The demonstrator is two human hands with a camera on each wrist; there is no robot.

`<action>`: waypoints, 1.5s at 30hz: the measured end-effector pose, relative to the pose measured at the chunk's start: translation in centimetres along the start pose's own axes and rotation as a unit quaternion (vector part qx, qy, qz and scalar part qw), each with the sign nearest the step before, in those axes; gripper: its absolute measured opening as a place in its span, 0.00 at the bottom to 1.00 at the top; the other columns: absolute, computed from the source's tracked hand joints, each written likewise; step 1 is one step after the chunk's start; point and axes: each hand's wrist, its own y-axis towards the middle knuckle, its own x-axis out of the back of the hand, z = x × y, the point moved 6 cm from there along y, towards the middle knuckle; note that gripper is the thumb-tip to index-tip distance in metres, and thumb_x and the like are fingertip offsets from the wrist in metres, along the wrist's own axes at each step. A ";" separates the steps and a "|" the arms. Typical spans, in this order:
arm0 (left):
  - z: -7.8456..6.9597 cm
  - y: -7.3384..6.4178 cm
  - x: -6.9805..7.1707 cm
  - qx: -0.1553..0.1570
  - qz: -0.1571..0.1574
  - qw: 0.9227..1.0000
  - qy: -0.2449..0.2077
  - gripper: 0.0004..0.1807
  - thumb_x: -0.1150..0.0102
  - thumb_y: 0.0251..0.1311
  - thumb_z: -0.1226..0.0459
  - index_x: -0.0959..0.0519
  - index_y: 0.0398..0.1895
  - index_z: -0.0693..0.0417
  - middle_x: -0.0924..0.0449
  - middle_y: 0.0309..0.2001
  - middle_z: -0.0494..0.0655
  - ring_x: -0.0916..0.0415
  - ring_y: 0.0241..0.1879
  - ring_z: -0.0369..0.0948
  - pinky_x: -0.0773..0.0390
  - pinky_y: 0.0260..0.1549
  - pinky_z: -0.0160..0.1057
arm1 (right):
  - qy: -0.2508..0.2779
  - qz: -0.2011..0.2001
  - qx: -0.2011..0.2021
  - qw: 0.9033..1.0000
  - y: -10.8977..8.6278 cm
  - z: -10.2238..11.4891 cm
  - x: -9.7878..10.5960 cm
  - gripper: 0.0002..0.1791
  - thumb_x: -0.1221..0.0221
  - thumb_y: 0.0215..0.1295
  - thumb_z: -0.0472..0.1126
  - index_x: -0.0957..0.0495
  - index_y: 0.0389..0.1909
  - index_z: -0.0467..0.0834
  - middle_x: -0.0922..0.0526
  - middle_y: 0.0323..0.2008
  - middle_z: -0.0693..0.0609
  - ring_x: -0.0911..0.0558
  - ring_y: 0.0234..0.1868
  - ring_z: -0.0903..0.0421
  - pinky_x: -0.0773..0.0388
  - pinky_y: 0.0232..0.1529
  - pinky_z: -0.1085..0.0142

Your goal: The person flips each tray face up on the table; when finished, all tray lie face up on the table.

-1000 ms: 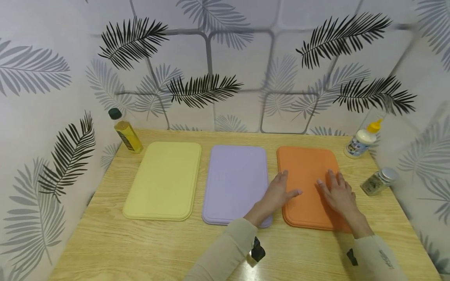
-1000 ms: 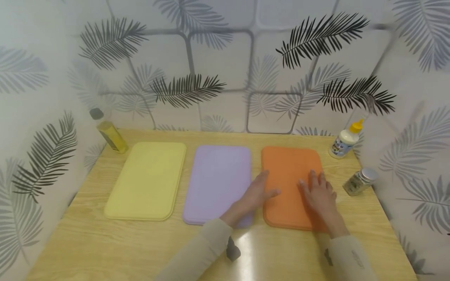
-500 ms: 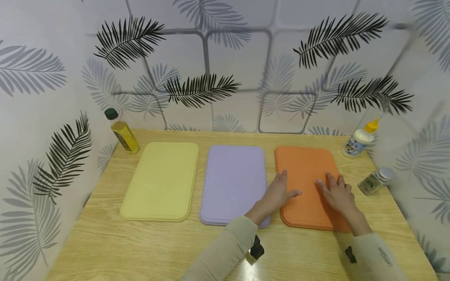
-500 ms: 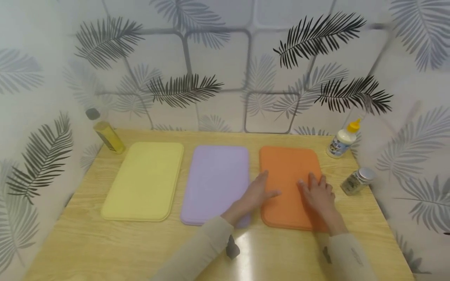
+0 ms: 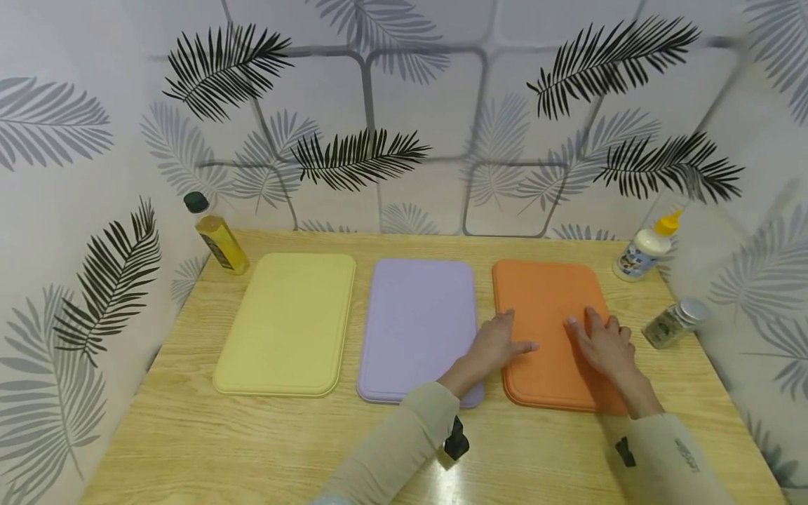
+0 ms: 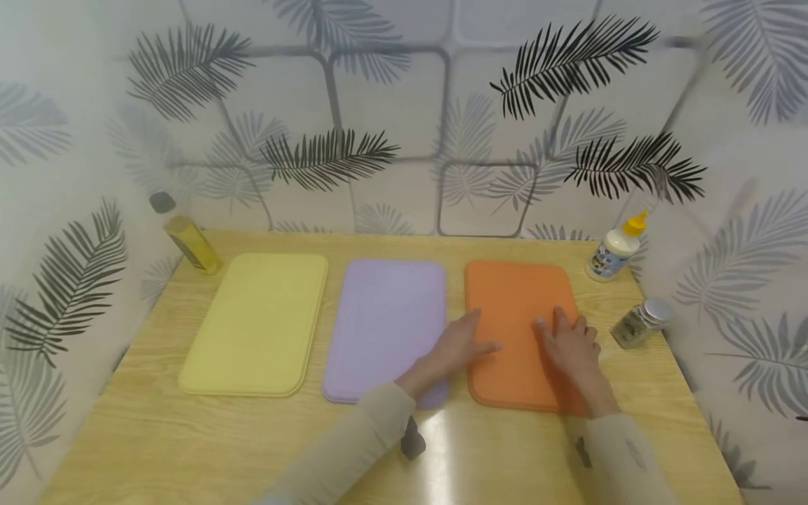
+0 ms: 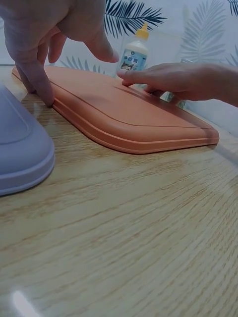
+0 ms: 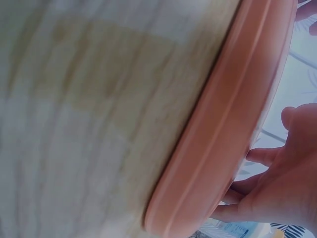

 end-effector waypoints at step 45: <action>-0.8 -0.1 -0.7 -0.031 0.015 0.976 0.214 0.23 0.28 0.47 0.46 0.18 0.38 0.54 0.37 0.67 0.62 0.33 0.59 0.48 0.25 0.48 0.32 | 0.195 -0.026 -0.059 0.979 0.1 -1.0 3.0 0.42 0.59 0.73 0.60 0.44 0.68 0.26 0.40 0.63 0.22 0.35 0.61 0.29 0.31 0.55 0.39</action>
